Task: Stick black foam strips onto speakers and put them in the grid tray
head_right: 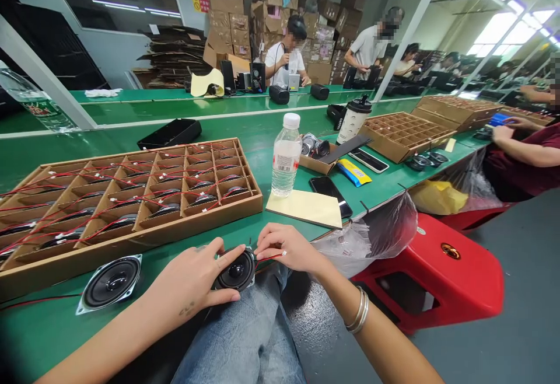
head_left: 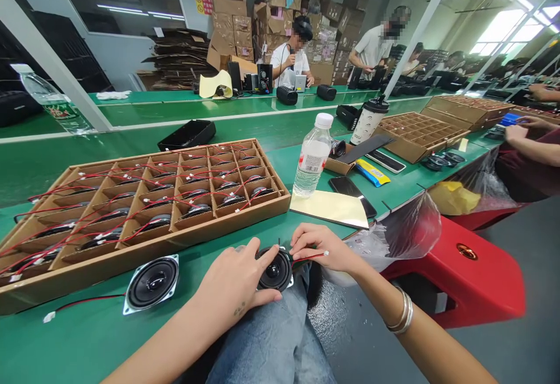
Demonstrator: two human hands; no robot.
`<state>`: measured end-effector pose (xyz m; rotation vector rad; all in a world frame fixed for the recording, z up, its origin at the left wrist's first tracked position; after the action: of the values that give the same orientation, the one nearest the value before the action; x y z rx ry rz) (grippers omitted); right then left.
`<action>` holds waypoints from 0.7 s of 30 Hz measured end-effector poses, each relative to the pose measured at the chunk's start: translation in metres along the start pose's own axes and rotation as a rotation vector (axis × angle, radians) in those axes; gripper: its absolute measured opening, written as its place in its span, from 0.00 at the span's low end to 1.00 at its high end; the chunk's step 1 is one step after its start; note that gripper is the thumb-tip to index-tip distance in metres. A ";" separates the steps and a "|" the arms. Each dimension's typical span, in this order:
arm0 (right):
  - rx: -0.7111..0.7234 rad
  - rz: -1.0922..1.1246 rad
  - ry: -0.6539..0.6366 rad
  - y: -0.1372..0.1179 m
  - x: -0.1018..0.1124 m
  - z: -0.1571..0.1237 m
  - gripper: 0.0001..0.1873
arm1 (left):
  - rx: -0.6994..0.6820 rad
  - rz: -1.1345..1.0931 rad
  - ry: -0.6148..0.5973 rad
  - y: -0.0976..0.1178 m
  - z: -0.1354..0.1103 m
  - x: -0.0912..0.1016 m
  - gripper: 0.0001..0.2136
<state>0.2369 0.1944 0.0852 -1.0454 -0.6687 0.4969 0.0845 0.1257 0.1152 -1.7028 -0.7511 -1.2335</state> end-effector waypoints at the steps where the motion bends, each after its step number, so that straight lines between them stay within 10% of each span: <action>1: 0.002 -0.016 -0.014 -0.001 0.000 0.001 0.12 | -0.003 0.025 0.006 0.002 0.000 -0.001 0.30; 14: 0.025 -0.130 -0.090 -0.005 -0.006 0.005 0.09 | 0.020 0.119 0.039 0.012 -0.001 -0.005 0.29; 21: 0.099 -0.616 -0.261 -0.025 -0.014 -0.019 0.15 | 0.022 0.073 0.036 0.012 -0.002 -0.009 0.29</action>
<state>0.2418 0.1626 0.0973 -0.6364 -1.1356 0.1230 0.0910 0.1183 0.1034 -1.6709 -0.6733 -1.1987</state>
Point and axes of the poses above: each hand's wrist, its own z-axis towards the middle knuckle, its own x-axis out of the back of the hand, y = z × x, the point moved 4 cm from there along z, towards the middle knuckle, and after that the axes turned 11 degrees about z, right-handed, at the moved point
